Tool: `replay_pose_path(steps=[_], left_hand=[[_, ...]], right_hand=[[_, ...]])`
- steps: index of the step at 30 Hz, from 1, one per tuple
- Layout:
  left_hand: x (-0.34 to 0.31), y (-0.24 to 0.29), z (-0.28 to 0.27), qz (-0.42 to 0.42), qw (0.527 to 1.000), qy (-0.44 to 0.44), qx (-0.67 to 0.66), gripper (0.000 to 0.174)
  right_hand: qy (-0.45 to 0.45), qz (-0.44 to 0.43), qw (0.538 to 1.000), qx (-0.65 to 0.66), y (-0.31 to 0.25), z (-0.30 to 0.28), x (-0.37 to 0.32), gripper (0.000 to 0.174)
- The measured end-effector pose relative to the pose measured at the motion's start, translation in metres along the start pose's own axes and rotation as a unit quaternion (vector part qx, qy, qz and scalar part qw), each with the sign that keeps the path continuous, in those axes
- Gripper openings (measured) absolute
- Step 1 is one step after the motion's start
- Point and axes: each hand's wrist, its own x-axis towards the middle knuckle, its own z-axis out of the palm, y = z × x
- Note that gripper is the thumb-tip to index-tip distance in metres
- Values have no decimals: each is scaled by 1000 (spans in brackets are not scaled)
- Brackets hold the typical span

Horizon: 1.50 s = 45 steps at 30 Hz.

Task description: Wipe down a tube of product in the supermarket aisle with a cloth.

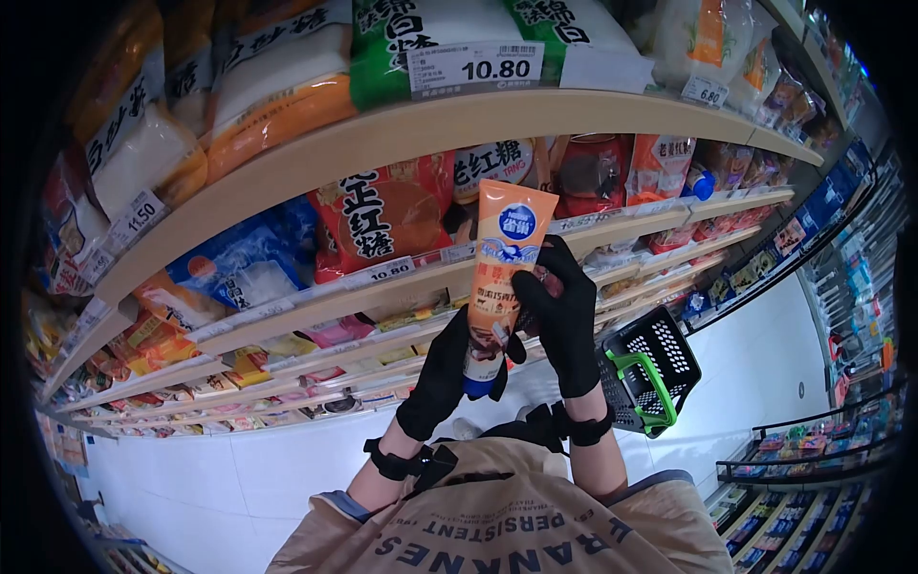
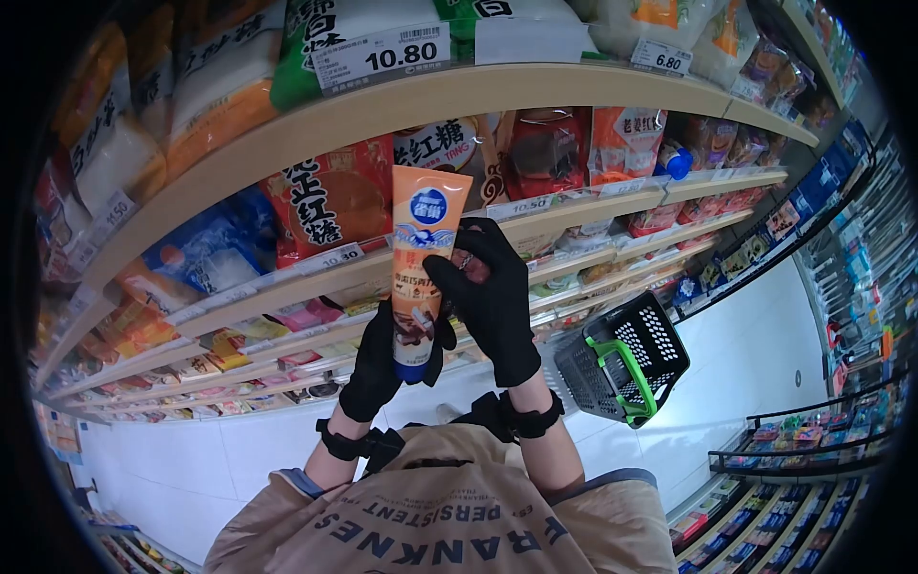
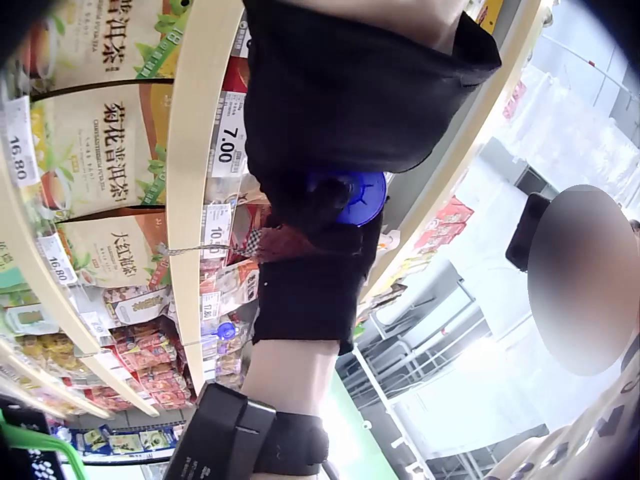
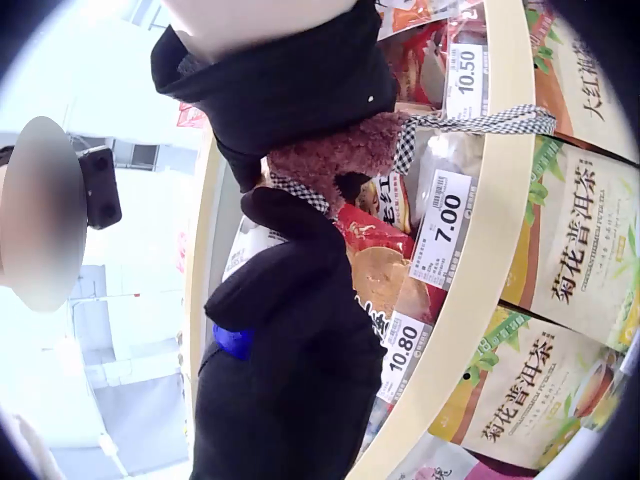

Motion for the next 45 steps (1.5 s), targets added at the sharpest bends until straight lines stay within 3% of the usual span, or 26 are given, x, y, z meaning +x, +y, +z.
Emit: replay_pose_path(steps=[1, 6, 8, 10, 11, 13, 18, 21, 24, 26, 29, 32, 34, 38, 43, 45], left_hand=[[0, -3, 0, 18, 1000, -6, -24, 50], [-4, -2, 2, 14, 995, -28, -90, 51], [-6, -1, 4, 17, 994, -43, -101, 51], [-8, -2, 11, 14, 993, 105, -59, 50], [-9, 1, 11, 11, 993, 106, -60, 50], [-10, 11, 12, -24, 996, 10, -80, 48], [-7, 10, 15, -22, 997, 47, -51, 47], [-5, 10, 14, -15, 998, 60, -33, 59], [-4, 11, 13, -17, 997, 65, -37, 58], [-4, 14, 14, -15, 997, 37, -73, 46], [-5, 13, 9, -13, 996, 51, -69, 47], [-2, -8, -4, 13, 989, 89, -118, 47], [-3, -13, -11, 29, 989, 53, -132, 46], [-5, -18, -15, 5, 985, 68, -157, 43], [-4, -19, -12, -2, 983, 94, -156, 41], [-5, -3, -6, -19, 986, 90, -136, 40]], right_hand=[[0, -45, 998, -38, -3, 1, -1, 23], [-4, -84, 993, -81, -5, 0, -4, 20], [1, -79, 995, -63, -6, 1, -3, 19], [11, -52, 998, -40, -3, 3, 0, 19], [20, -26, 999, -15, 0, 3, 1, 19], [17, 0, 1000, -15, 8, 1, 5, 19], [12, 13, 999, -38, 16, -1, 10, 25], [16, 36, 999, -26, 17, 0, 12, 25], [23, 45, 999, -11, 18, 2, 12, 25], [25, 42, 999, -3, 17, 3, 13, 24], [27, 33, 999, 1, 11, 6, 12, 20], [36, -12, 999, 4, 6, 9, 6, 15], [33, -59, 997, -40, 4, 10, 4, 14], [26, -135, 990, -39, 2, 10, 2, 17], [26, -130, 990, -49, 2, 9, 4, 17], [50, -36, 996, -64, -2, 10, 6, 17]])
